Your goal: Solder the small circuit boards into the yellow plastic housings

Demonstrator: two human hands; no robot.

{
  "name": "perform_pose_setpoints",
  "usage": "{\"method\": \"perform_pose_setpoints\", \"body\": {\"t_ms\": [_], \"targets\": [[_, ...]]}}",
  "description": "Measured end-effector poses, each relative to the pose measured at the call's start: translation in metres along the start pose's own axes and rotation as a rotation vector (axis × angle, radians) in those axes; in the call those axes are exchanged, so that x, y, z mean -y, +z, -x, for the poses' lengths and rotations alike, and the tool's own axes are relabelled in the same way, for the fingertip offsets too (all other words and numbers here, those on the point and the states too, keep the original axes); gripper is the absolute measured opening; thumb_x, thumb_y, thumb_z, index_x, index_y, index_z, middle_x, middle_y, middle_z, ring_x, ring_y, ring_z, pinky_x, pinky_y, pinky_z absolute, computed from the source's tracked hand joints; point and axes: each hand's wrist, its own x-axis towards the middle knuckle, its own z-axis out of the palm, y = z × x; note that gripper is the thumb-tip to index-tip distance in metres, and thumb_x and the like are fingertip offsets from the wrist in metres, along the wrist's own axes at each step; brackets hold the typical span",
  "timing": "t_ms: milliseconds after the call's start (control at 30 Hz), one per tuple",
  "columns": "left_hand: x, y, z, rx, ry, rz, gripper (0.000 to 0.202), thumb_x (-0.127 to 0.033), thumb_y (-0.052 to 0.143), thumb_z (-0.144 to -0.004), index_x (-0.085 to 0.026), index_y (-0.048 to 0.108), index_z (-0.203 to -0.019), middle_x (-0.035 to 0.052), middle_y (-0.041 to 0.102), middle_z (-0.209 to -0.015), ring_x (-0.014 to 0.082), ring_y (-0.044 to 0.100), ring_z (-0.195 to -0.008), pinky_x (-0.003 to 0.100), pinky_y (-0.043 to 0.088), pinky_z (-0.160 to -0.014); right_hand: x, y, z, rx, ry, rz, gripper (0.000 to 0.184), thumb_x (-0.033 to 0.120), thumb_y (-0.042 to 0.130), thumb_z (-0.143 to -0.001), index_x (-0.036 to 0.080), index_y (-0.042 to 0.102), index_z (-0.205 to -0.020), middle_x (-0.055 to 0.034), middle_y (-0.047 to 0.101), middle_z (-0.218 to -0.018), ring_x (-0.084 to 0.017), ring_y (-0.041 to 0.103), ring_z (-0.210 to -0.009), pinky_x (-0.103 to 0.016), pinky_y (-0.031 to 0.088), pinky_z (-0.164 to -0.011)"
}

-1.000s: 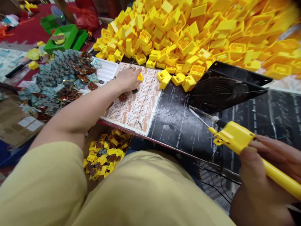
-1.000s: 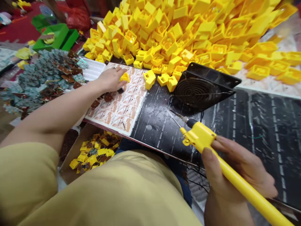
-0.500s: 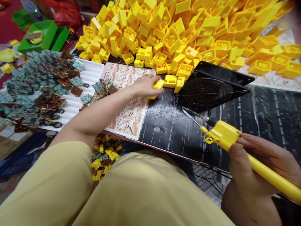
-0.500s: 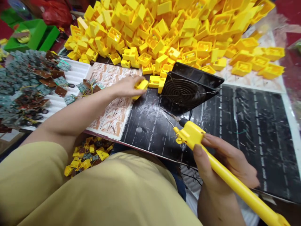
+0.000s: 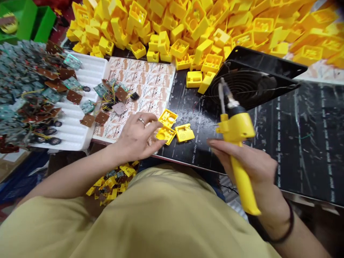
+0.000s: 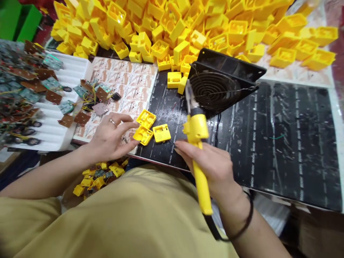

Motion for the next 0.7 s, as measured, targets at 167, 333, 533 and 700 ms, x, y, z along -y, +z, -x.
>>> {"method": "perform_pose_setpoints", "body": {"t_ms": [167,333,533,700], "targets": [[-0.020,0.018,0.003,0.034,-0.054,-0.123,0.056,-0.062,0.047,-0.089,-0.014,0.064,-0.113,0.0183,0.066,-0.111,0.0341,0.062,-0.099,0.048,0.051,-0.080,0.002,0.047,-0.025,0.086,-0.120,0.071,0.030,0.026,0.071,-0.085,0.022,0.062,-0.114,-0.0073,0.073,-0.101,-0.023,0.070,-0.095,-0.031,0.059,-0.079],[-0.016,0.008,0.004,0.107,0.035,-0.006,0.036,-0.038,0.049,-0.090,-0.012,0.063,-0.111,0.0161,0.068,-0.115,0.0294,0.065,-0.099,0.043,0.055,-0.084,0.003,0.050,-0.021,-0.023,-0.052,0.103,0.027,0.015,0.061,-0.090,0.024,0.055,-0.115,-0.0043,0.072,-0.108,-0.018,0.071,-0.093,-0.027,0.058,-0.078],[-0.015,0.003,0.003,0.174,0.446,0.162,0.032,-0.013,0.044,-0.096,-0.015,0.066,-0.120,0.0084,0.060,-0.140,0.0248,0.055,-0.128,0.038,0.050,-0.107,0.010,0.029,-0.006,-0.008,-0.004,0.164,0.022,0.016,0.060,-0.091,0.021,0.056,-0.112,-0.0017,0.072,-0.100,-0.013,0.071,-0.079,-0.020,0.053,-0.067],[-0.011,0.014,-0.011,0.119,0.474,0.188,0.033,-0.012,0.046,-0.094,-0.023,0.075,-0.105,0.0087,0.054,-0.146,0.0286,0.047,-0.139,0.048,0.047,-0.109,0.001,0.014,-0.005,0.055,-0.075,0.319,0.025,0.021,0.069,-0.085,0.021,0.061,-0.109,-0.0014,0.066,-0.077,-0.018,0.065,-0.068,-0.030,0.048,-0.063]]}}
